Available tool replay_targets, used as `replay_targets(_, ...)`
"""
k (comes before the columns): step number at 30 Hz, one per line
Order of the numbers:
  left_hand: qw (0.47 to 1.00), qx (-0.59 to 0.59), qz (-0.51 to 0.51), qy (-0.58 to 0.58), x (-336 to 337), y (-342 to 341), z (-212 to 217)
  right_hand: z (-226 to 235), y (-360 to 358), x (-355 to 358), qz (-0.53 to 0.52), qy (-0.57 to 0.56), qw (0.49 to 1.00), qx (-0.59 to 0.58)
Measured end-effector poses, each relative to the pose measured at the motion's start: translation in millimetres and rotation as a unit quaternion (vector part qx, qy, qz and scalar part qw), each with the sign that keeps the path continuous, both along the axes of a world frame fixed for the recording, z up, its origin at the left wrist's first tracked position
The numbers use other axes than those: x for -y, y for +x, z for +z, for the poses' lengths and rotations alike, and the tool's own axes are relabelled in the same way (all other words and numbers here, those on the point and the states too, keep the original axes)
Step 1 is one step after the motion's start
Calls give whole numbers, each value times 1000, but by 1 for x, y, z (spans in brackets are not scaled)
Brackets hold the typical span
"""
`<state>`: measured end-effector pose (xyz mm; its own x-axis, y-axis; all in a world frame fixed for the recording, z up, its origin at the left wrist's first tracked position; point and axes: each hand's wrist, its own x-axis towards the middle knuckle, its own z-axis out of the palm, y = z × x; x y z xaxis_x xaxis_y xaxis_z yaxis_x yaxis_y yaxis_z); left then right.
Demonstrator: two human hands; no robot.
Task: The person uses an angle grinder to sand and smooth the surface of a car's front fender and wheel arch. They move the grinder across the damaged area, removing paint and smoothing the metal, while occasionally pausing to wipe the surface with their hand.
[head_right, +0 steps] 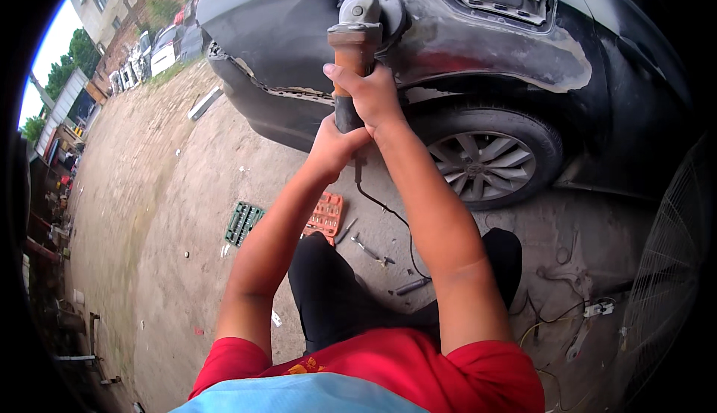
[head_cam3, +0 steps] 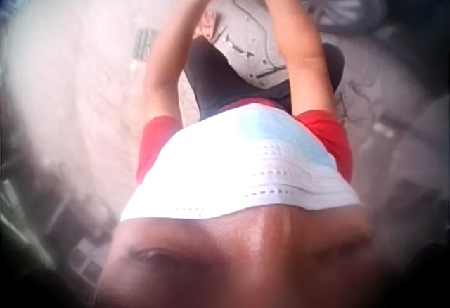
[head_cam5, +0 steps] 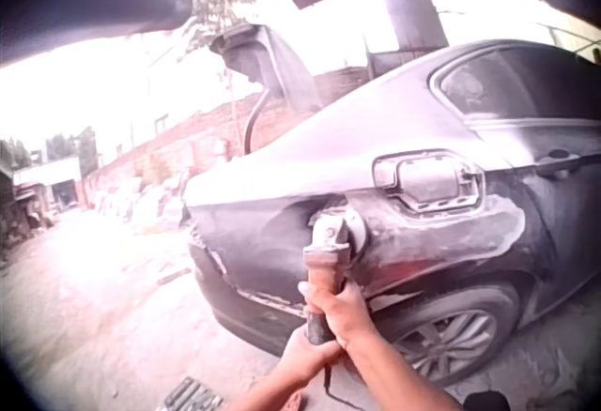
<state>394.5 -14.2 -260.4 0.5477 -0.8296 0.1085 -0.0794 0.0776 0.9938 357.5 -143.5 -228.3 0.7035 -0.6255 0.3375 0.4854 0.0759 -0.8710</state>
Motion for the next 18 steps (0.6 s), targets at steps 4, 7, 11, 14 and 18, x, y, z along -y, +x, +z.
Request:
replay_targets(4,997,61,-18,33,2,3,-3,-9,-23,-5,-53,74,996,23)
replay_targets(7,998,50,-21,33,4,4,-7,-9,-21,-4,-42,58,997,14)
replay_targets(11,1000,0,-2,-5,6,5,-5,3,-4,2,-3,5,1000,-5)
replay_targets(14,997,65,-19,25,8,1,-8,-3,-24,-1,-43,57,997,14)
replay_targets(18,997,58,-24,34,11,-2,-9,-9,-29,6,-35,49,998,0)
